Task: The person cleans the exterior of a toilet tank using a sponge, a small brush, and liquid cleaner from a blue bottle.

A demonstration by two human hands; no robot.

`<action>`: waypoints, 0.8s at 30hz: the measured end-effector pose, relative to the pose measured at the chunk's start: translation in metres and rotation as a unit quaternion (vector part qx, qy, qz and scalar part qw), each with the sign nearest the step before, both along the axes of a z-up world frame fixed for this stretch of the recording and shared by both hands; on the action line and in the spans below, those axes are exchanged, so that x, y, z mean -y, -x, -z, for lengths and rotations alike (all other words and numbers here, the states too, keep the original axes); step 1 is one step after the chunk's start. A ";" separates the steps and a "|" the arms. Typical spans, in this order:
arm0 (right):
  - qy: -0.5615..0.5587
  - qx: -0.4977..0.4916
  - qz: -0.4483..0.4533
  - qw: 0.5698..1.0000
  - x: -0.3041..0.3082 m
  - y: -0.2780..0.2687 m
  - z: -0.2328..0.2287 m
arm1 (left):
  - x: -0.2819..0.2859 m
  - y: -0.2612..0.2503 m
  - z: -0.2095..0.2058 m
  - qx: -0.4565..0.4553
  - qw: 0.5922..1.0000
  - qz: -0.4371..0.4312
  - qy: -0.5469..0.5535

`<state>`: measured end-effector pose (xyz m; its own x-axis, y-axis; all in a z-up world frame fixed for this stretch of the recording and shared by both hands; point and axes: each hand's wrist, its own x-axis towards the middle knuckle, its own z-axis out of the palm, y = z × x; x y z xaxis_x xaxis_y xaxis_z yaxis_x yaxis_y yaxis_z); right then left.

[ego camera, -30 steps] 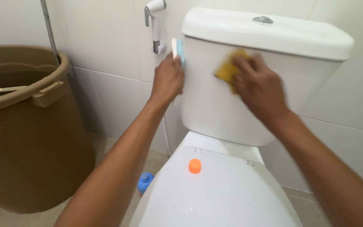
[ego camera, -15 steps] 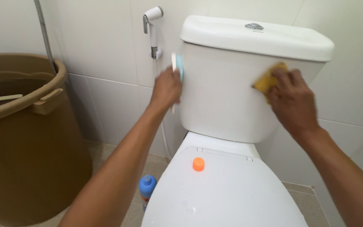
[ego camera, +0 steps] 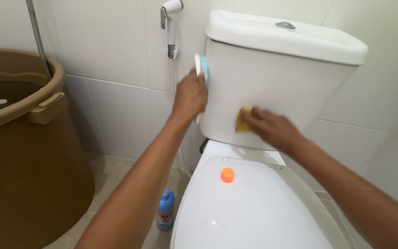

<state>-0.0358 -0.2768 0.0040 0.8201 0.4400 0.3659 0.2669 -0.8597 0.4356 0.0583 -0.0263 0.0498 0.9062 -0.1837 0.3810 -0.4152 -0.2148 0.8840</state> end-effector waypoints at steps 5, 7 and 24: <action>-0.086 0.038 -0.026 0.995 -0.041 -0.044 0.004 | -0.009 0.008 0.050 -0.092 0.995 0.031 -0.025; -0.040 0.021 -0.081 0.996 -0.045 -0.052 0.031 | -0.013 0.010 0.047 -0.068 0.997 0.026 -0.029; 0.057 -0.096 -0.093 0.989 -0.048 -0.050 0.049 | -0.003 0.004 0.036 -0.052 0.998 0.011 -0.023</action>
